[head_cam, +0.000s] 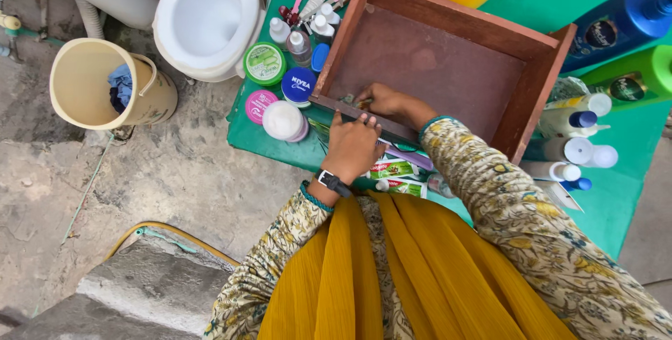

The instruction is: The person wipes the inside of a wooden drawer with a cloth. Then the person picks up several cosmetic jars, wipes each jar and its lid with the cloth, and places them back into the drawer.

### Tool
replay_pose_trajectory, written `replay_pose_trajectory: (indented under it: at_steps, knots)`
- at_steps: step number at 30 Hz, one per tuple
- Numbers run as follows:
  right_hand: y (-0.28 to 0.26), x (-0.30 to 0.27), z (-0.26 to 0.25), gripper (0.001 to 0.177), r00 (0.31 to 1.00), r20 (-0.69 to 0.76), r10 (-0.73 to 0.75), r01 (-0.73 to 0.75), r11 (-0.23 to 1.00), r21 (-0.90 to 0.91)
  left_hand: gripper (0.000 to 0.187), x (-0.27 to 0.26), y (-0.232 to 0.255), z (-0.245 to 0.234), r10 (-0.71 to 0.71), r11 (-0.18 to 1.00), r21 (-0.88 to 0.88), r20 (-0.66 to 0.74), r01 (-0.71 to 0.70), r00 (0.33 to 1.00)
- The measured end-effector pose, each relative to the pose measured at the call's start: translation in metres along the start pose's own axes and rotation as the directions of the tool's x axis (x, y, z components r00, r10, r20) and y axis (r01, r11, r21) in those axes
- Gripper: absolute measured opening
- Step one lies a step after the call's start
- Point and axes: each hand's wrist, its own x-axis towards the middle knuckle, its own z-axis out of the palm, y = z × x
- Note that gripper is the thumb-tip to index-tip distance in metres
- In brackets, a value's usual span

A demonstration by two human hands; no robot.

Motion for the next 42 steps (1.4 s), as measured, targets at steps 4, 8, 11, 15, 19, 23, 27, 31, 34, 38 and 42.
replay_pose_trajectory:
  at_steps: [4,8,11,15,19,23,27,31,34,38,42]
  knots:
    - [0.000,-0.061,-0.032,0.031,0.932,0.086,0.353,-0.348,0.935,-0.063,0.044,0.003,0.000,-0.003,-0.013,1.000,0.006,0.010,0.013,1.000]
    - [0.020,-0.111,-0.059,0.037,0.873,0.135,0.469,-0.438,0.875,-0.208,0.040,0.004,0.003,-0.003,-0.056,0.998,-0.007,0.085,0.057,0.995]
    - [0.033,-0.139,-0.081,0.031,0.834,-0.059,0.549,-0.489,0.686,-0.539,0.039,0.005,0.003,0.000,-0.054,0.999,0.001,0.054,0.054,0.997]
    - [0.025,-0.161,-0.111,0.020,0.809,-0.506,0.298,-0.574,0.222,-0.788,0.044,0.002,0.007,0.006,-0.014,0.999,0.046,-0.083,0.018,0.996]
    - [0.013,-0.163,-0.150,0.028,0.711,-0.703,-0.010,-0.667,0.305,-0.680,0.043,0.003,0.011,0.003,-0.072,0.997,0.030,-0.020,0.073,0.997]
    - [0.033,-0.163,-0.143,0.025,0.692,-0.694,0.200,-0.709,0.372,-0.600,0.041,0.005,0.015,-0.003,-0.102,0.995,0.027,0.047,0.101,0.994]
    - [0.067,-0.150,-0.109,0.056,0.585,-0.656,0.477,-0.811,0.377,-0.448,0.043,0.002,0.016,-0.003,-0.063,0.998,0.015,-0.046,0.063,0.997]
    - [0.067,-0.111,-0.098,0.057,0.551,-0.674,0.492,-0.825,0.445,-0.349,0.043,0.002,0.015,-0.002,-0.062,0.998,-0.013,-0.032,0.061,0.998]
    - [0.038,-0.068,-0.093,0.047,0.657,-0.642,0.395,-0.738,0.508,-0.444,0.045,0.004,0.015,-0.003,-0.073,0.997,-0.011,-0.009,0.073,0.997]
    - [-0.023,-0.015,-0.060,0.049,0.788,-0.534,0.306,-0.548,0.744,-0.383,0.046,0.004,0.013,0.000,-0.044,0.999,0.005,-0.044,0.045,0.998]
    - [-0.068,0.003,-0.031,0.044,0.995,-0.098,0.016,-0.077,0.744,-0.664,0.044,0.001,0.006,-0.002,-0.020,0.999,-0.031,-0.093,0.017,0.995]
